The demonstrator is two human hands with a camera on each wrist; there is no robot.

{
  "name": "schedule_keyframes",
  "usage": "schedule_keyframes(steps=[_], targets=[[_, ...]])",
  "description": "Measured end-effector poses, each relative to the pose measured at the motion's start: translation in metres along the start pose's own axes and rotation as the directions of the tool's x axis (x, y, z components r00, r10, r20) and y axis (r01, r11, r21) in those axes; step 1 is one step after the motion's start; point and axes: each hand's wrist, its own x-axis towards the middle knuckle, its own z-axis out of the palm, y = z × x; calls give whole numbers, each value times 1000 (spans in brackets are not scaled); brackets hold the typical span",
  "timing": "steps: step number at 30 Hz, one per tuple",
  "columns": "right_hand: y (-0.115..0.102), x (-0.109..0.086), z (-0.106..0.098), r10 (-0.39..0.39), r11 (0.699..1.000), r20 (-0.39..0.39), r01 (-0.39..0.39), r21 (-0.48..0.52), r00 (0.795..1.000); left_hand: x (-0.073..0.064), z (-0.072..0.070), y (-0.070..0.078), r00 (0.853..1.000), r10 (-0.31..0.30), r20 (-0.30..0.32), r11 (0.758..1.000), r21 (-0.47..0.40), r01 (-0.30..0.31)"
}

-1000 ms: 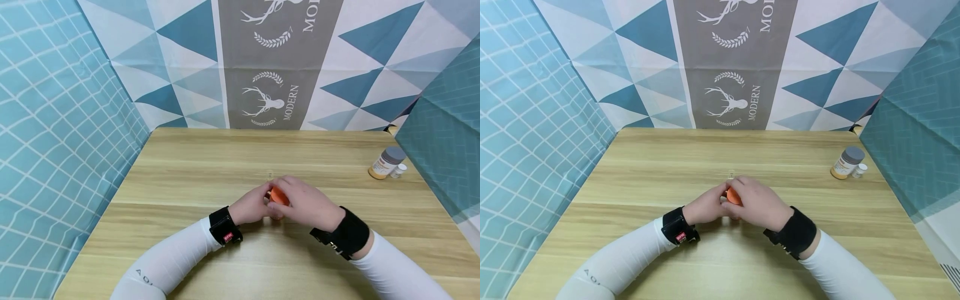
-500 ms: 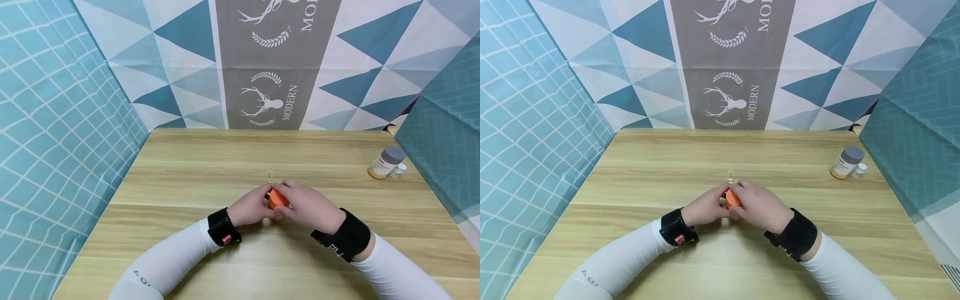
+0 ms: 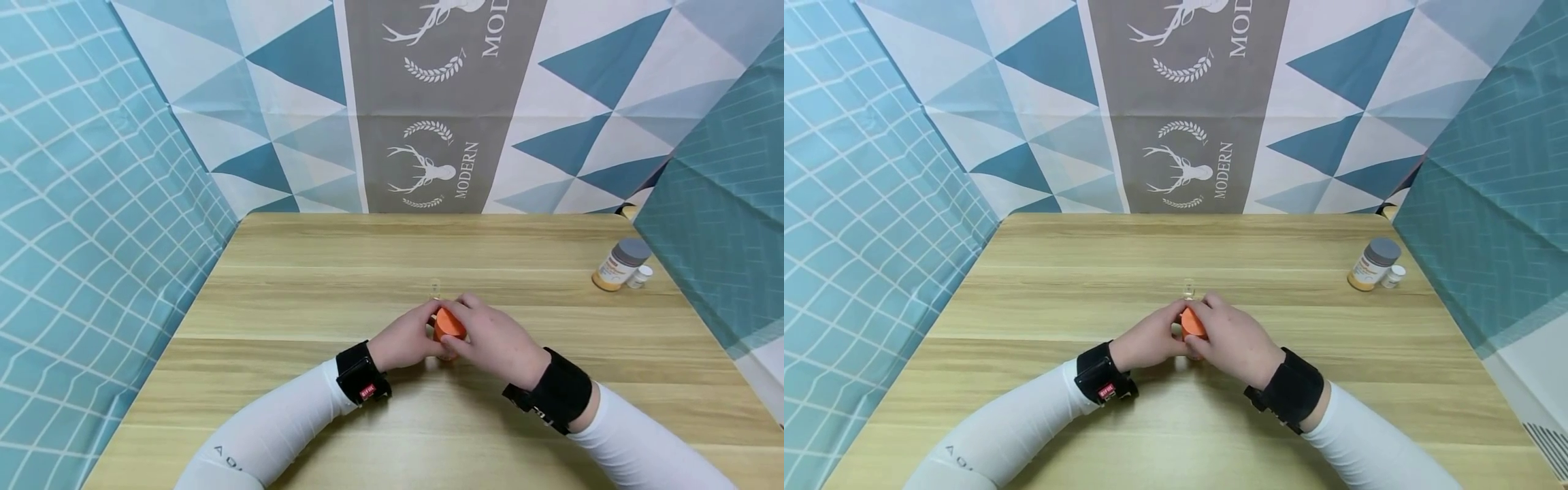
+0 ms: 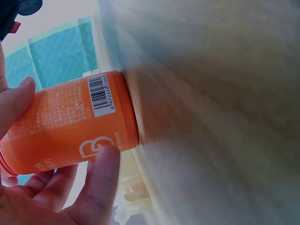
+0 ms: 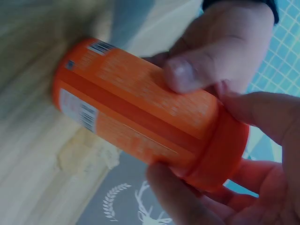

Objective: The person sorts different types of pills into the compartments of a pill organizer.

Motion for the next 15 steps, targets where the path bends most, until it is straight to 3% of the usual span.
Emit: schedule_keyframes(steps=[4,8,12,15], targets=[[4,-5,2,58,998,-39,-57,37,998,-1,2,2,1000,0,11,998,61,-1],[20,-14,-11,164,985,-84,-157,76,983,-7,0,4,1000,17,-23,972,233,-11],[57,-22,-37,276,960,-104,-269,71,956,-16,-10,1,990,57,-128,889,458,8],[97,-27,-54,356,934,-139,-356,25,924,-22,-19,-5,976,76,-202,823,565,53]])
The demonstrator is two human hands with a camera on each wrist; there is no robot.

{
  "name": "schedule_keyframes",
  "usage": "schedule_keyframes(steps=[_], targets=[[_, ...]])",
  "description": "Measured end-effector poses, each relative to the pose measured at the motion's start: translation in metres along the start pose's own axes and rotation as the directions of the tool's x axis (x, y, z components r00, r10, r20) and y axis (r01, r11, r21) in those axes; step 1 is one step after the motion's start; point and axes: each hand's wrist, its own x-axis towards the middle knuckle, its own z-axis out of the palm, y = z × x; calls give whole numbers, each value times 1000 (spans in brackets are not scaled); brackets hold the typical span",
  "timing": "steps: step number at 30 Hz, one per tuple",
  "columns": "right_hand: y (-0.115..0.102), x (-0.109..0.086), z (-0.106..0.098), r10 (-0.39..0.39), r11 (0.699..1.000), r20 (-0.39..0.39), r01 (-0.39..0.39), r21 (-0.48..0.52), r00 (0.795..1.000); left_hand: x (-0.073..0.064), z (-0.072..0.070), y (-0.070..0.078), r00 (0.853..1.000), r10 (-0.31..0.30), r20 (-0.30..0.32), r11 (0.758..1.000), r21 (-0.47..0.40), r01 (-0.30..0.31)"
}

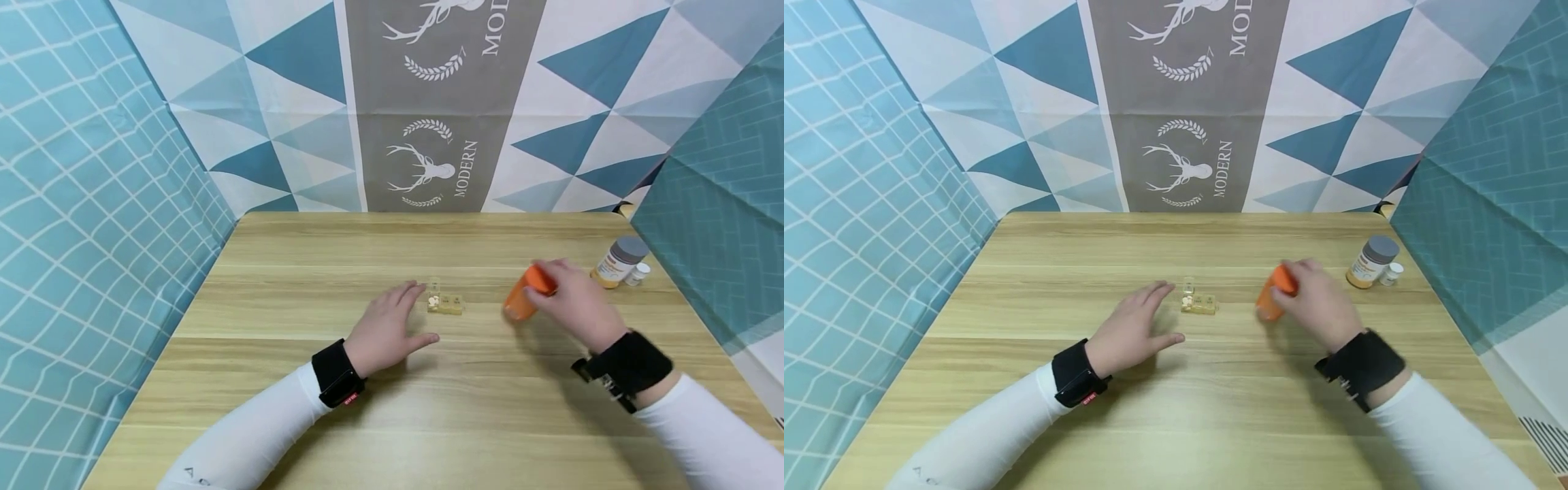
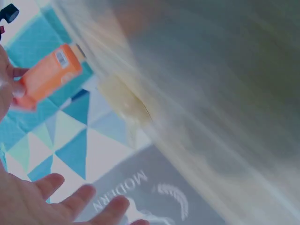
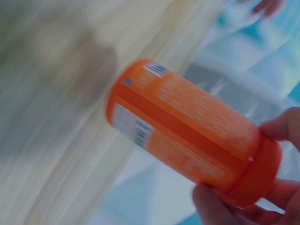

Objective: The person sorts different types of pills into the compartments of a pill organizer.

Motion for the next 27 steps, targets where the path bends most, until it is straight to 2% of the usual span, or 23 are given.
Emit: schedule_keyframes(steps=[2,5,10,20,27], targets=[[28,10,-9,51,998,-32,-52,-47,998,-3,-2,-6,999,-16,-33,999,49,18],[62,23,-18,103,987,-67,-111,-114,992,-7,-4,-13,998,-31,-54,997,65,35],[94,37,-23,133,979,-35,-137,-153,990,-10,-5,-14,997,-34,-64,997,64,38],[104,50,-16,106,971,-82,-121,-208,991,-10,-5,-11,997,-43,-61,996,74,48],[103,56,-12,121,968,-94,-139,-210,988,-11,-4,-10,998,-50,-49,995,79,54]])
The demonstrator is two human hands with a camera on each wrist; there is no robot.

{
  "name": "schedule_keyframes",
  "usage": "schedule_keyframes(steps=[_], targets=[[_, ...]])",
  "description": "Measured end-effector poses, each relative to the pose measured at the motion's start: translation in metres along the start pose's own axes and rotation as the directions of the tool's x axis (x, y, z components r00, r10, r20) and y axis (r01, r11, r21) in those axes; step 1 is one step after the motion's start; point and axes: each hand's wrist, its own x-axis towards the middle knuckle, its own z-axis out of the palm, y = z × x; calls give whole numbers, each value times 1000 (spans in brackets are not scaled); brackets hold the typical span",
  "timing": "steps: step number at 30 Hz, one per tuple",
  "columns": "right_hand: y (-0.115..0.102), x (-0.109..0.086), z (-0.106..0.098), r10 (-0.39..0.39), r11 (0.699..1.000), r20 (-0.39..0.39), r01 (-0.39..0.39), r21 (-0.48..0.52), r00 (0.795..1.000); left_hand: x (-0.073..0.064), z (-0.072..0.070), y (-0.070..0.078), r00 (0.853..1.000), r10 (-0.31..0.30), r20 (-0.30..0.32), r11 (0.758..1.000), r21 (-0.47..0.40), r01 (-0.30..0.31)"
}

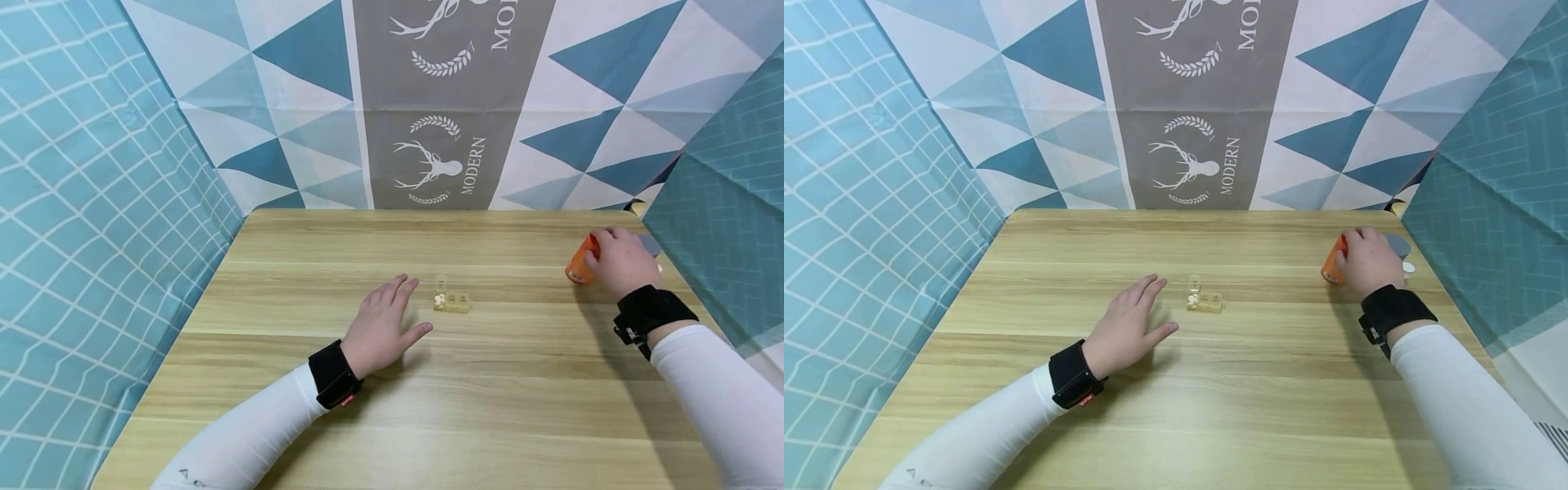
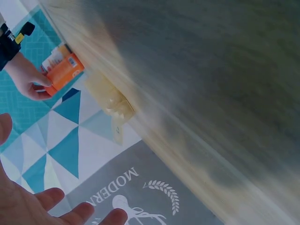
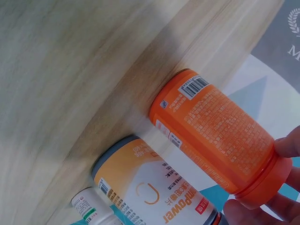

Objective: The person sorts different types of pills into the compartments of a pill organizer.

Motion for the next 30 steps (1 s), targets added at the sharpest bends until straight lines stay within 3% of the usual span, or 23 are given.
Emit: schedule_keyframes(steps=[2,5,7,9,11,15,19,22,30], targets=[[-1,-2,1,6,1000,-36,-6,5,999,1,1,0,1000,-3,12,1000,5,3],[-8,-8,1,-22,1000,-165,25,15,986,4,2,0,1000,-5,25,1000,-6,5],[-20,-15,0,-88,995,-258,95,14,962,7,2,-1,1000,-4,29,1000,-15,4],[-38,-22,2,-185,981,-296,196,8,937,12,2,-1,999,-5,34,1000,-27,6],[-59,-28,7,-283,955,-256,297,16,924,18,4,-2,999,-6,40,999,-41,7],[-102,-37,27,-424,902,-55,427,65,904,34,8,0,997,-9,72,995,-101,16],[-136,-42,52,-512,859,84,507,70,855,54,16,3,992,-2,123,992,-127,18],[-154,-43,65,-550,835,126,549,48,826,68,20,6,987,6,162,993,-119,14],[-172,-36,81,-589,802,162,598,-11,792,89,20,8,967,-2,254,990,-138,38]])
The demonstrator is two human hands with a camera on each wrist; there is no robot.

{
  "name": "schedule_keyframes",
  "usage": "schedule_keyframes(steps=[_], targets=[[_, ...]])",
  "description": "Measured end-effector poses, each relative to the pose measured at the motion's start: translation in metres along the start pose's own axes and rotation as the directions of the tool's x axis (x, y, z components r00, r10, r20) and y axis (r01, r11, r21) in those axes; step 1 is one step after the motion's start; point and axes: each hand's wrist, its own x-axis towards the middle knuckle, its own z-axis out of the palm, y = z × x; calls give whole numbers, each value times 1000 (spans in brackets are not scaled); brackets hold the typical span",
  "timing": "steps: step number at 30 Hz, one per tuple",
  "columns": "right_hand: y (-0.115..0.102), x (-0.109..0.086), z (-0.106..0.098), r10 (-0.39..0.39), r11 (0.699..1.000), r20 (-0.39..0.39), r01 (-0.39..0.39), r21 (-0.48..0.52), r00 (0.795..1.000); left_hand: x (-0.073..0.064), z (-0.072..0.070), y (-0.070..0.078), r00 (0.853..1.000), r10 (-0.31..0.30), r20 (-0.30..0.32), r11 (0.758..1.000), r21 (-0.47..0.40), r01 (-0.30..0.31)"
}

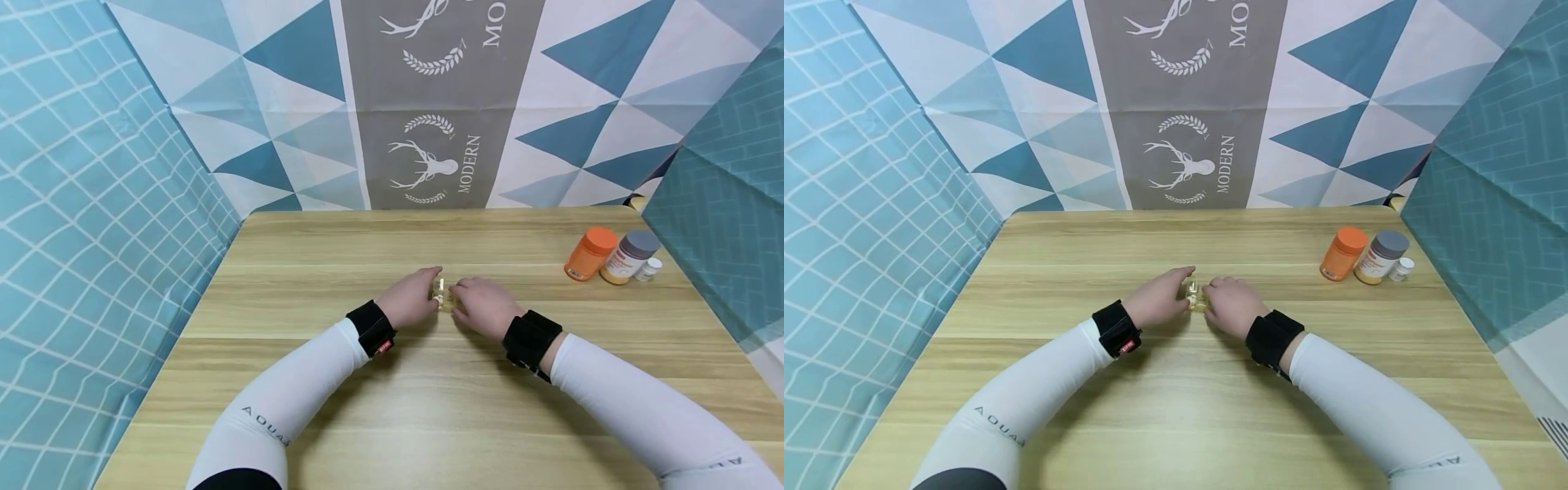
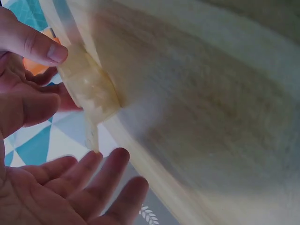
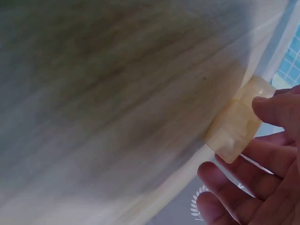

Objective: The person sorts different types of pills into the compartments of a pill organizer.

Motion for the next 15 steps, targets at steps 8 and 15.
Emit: schedule_keyframes(steps=[8,15], targets=[[1,3,1,10,997,34,-12,75,999,2,0,-2,1000,0,-4,1000,26,0],[3,3,4,11,996,32,-14,84,999,4,3,-2,998,28,-49,999,45,-26]])
